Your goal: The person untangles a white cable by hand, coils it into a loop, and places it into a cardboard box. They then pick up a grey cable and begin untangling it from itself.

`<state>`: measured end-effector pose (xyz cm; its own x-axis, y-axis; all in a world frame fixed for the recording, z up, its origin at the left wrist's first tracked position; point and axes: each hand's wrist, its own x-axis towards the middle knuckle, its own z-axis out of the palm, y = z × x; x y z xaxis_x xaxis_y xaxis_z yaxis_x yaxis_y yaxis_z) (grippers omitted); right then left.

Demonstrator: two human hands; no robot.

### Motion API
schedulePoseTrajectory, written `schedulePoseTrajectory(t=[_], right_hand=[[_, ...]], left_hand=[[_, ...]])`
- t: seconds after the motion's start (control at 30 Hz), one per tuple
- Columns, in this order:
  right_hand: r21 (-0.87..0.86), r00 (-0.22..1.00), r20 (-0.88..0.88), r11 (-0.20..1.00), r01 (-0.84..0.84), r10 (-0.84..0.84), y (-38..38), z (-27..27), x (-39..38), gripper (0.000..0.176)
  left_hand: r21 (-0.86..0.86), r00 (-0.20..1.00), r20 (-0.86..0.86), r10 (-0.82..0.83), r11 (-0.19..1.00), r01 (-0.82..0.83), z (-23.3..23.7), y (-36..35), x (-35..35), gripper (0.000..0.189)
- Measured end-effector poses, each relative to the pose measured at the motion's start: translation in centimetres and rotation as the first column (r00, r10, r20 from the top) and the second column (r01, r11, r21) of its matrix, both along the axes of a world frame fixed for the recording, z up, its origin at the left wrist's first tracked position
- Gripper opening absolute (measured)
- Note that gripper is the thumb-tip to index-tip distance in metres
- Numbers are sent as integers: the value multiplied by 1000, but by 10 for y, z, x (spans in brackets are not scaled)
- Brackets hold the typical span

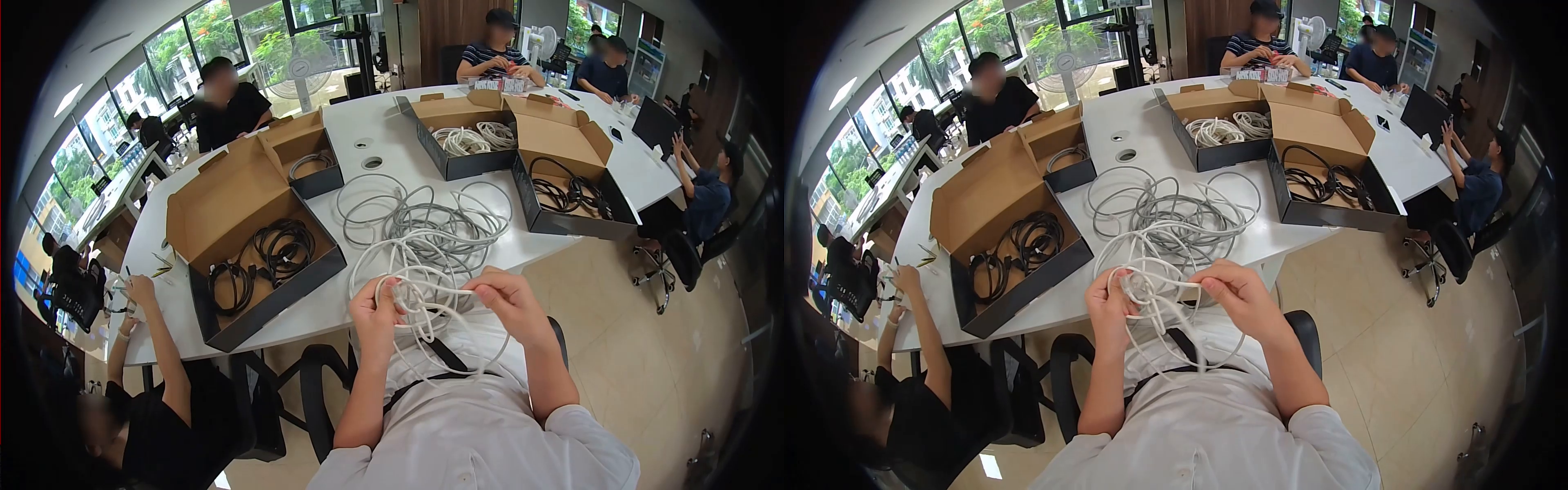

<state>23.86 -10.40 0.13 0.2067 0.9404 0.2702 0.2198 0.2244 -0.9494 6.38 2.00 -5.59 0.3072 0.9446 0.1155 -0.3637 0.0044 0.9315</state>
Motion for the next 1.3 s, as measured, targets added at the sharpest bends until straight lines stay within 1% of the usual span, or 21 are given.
schedulePoseTrajectory(t=[0.13, 0.23, 0.33, 0.53, 0.63, 0.67, 0.73, 0.77, 0.8, 0.87, 0.9, 0.93, 0.97, 1.0, 1.07, 1.1, 1.17, 1.2, 1.23, 1.27, 1.3], right_hand=[[60, 992, -113, 997, -48, 55, -2, -7, 3, 15], [94, 992, -107, 994, -50, 60, 4, -17, -3, 14], [51, 1000, 8, 998, 22, -22, 10, -28, -5, 12], [216, 990, -139, 976, 30, 0, 6, -31, 5, 15], [473, 897, -414, 879, 67, 155, 8, -36, 18, 17], [464, 852, -513, 868, 175, 102, 5, -32, 25, 17], [408, 720, -694, 828, 385, 7, -5, -14, 40, 19], [374, 630, -776, 780, 502, -34, -10, -1, 47, 18], [324, 528, -847, 724, 609, -65, -15, 8, 56, 18], [614, 676, -689, 705, 355, 260, -34, 5, 101, 23], [657, 664, -669, 684, 318, 334, -44, 4, 116, 24], [698, 648, -644, 658, 282, 406, -54, 5, 125, 26], [738, 627, -616, 628, 247, 477, -60, 4, 131, 28], [803, 568, -541, 582, 130, 620, -62, 5, 131, 28], [903, 385, -366, 424, -75, 847, -65, 4, 129, 31], [853, 508, -314, 473, -221, 802, -65, 5, 127, 33], [607, 677, -220, 642, -468, 702, -63, 4, 117, 19], [442, 742, -142, 712, -545, 656, -58, 7, 106, 16], [260, 787, -49, 769, -585, 615, -52, 11, 94, 18], [144, 870, 47, 859, -492, 491, -44, 16, 79, 18], [41, 920, 156, 928, -370, 360, -34, 23, 62, 18]], left_hand=[[-121, 992, 124, -19, 992, 34, 2, 7, -3, 24], [-152, 982, 177, -63, 984, 91, -1, 9, -4, 24], [-150, 976, 206, -67, 984, 99, -5, 8, -2, 24], [-228, 965, 263, 15, 972, 48, -6, 9, 2, 25], [-232, 960, 278, 22, 972, 45, -4, 10, -1, 26], [-228, 959, 281, 14, 972, 53, -1, 11, -3, 26], [-266, 921, 388, 40, 961, 70, 5, 13, -6, 25], [-285, 897, 439, 56, 955, 80, 6, 15, -8, 25], [-274, 848, 531, 12, 949, 159, 4, 20, -13, 24], [-227, 714, 697, -66, 924, 307, -5, 38, -29, 23], [-265, 649, 760, -33, 896, 356, -5, 45, -37, 22], [-250, 660, 750, -38, 908, 336, -2, 47, -43, 22], [-234, 671, 741, -42, 920, 316, 4, 48, -48, 21], [-218, 682, 730, -45, 930, 295, 8, 49, -52, 20], [-201, 668, 742, -56, 932, 302, 13, 50, -56, 21], [-175, 652, 753, -89, 928, 329, 19, 48, -58, 21], [-123, 618, 769, -162, 912, 391, 21, 48, -57, 22], [-184, 684, 723, -98, 927, 327, 26, 44, -53, 22], [-239, 741, 671, -32, 937, 257, 34, 37, -48, 22], [-289, 790, 612, 36, 940, 181, 39, 33, -45, 22], [-248, 822, 569, 9, 955, 161, 34, 35, -45, 23]])
